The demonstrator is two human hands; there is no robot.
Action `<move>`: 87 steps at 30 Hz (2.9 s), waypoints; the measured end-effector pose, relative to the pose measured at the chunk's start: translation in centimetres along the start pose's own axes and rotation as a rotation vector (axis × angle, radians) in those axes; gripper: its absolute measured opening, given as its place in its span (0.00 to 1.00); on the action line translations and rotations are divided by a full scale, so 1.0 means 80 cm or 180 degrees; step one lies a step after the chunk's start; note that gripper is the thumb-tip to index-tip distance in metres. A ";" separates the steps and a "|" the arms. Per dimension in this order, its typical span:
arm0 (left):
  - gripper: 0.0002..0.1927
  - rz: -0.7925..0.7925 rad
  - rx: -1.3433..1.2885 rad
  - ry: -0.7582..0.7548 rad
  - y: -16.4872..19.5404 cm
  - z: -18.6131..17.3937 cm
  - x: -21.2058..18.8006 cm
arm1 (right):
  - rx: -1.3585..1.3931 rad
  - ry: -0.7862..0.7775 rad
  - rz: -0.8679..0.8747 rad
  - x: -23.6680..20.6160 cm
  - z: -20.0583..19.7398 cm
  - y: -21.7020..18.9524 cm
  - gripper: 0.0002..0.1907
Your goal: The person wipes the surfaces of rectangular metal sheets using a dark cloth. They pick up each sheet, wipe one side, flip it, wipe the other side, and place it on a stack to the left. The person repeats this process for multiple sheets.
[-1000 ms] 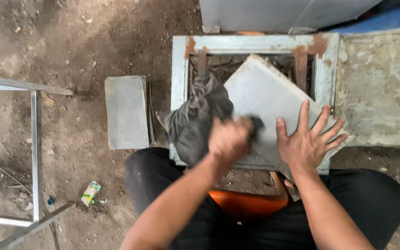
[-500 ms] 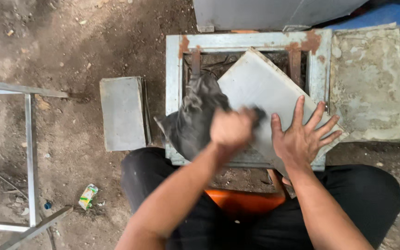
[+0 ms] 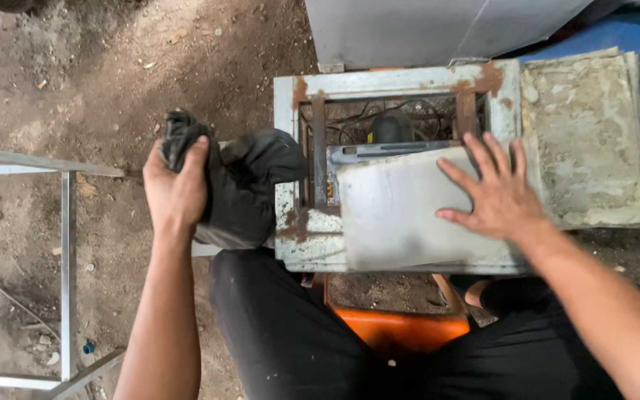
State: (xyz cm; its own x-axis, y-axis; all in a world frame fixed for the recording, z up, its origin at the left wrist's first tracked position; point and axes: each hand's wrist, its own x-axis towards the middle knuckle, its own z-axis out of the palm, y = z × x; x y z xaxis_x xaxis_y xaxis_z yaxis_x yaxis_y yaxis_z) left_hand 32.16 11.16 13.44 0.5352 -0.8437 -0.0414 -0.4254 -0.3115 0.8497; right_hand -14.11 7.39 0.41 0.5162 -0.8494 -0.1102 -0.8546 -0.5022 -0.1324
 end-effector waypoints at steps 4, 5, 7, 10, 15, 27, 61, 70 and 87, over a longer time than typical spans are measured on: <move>0.14 0.0233 0.0053 -0.0167 0.003 -0.029 -0.023 | 0.0295 0.0389 0.0830 0.018 -0.029 -0.021 0.51; 0.16 0.0209 0.0160 -0.0245 0.010 -0.025 -0.029 | 0.0391 0.0541 0.1368 0.016 -0.030 -0.037 0.51; 0.14 0.1411 0.0506 -0.0697 0.023 0.005 -0.043 | 0.1276 0.0018 0.2072 0.008 -0.015 -0.089 0.50; 0.28 0.1318 0.1832 -0.1654 0.031 0.097 -0.062 | 0.0985 -0.0119 0.2232 0.005 0.005 -0.113 0.48; 0.25 0.1546 0.2792 -0.2323 -0.003 0.184 -0.145 | 0.0525 0.0072 0.1639 -0.005 0.026 -0.067 0.50; 0.23 0.2424 0.2165 -0.1726 0.036 0.261 -0.107 | 0.0564 0.0236 0.1296 -0.009 0.033 -0.051 0.53; 0.18 0.2689 0.2340 -0.2153 0.134 0.517 -0.046 | 0.0168 -0.0053 0.1468 -0.008 0.022 -0.043 0.74; 0.26 0.1710 0.3580 -0.3623 0.020 0.205 -0.100 | 0.0861 0.1356 0.2888 -0.052 0.043 -0.022 0.64; 0.15 0.0705 0.0438 -0.0034 0.108 -0.173 -0.148 | 0.1429 -0.0314 0.3109 0.046 -0.032 -0.139 0.57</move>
State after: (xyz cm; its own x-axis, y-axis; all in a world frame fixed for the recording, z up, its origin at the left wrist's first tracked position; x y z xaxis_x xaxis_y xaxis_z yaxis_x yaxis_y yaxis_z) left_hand 32.26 24.50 28.58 0.4105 -0.9023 0.1315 -0.6269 -0.1745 0.7593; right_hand -2.89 9.46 3.97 -0.3581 -0.8235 -0.4401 -0.8106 0.5081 -0.2911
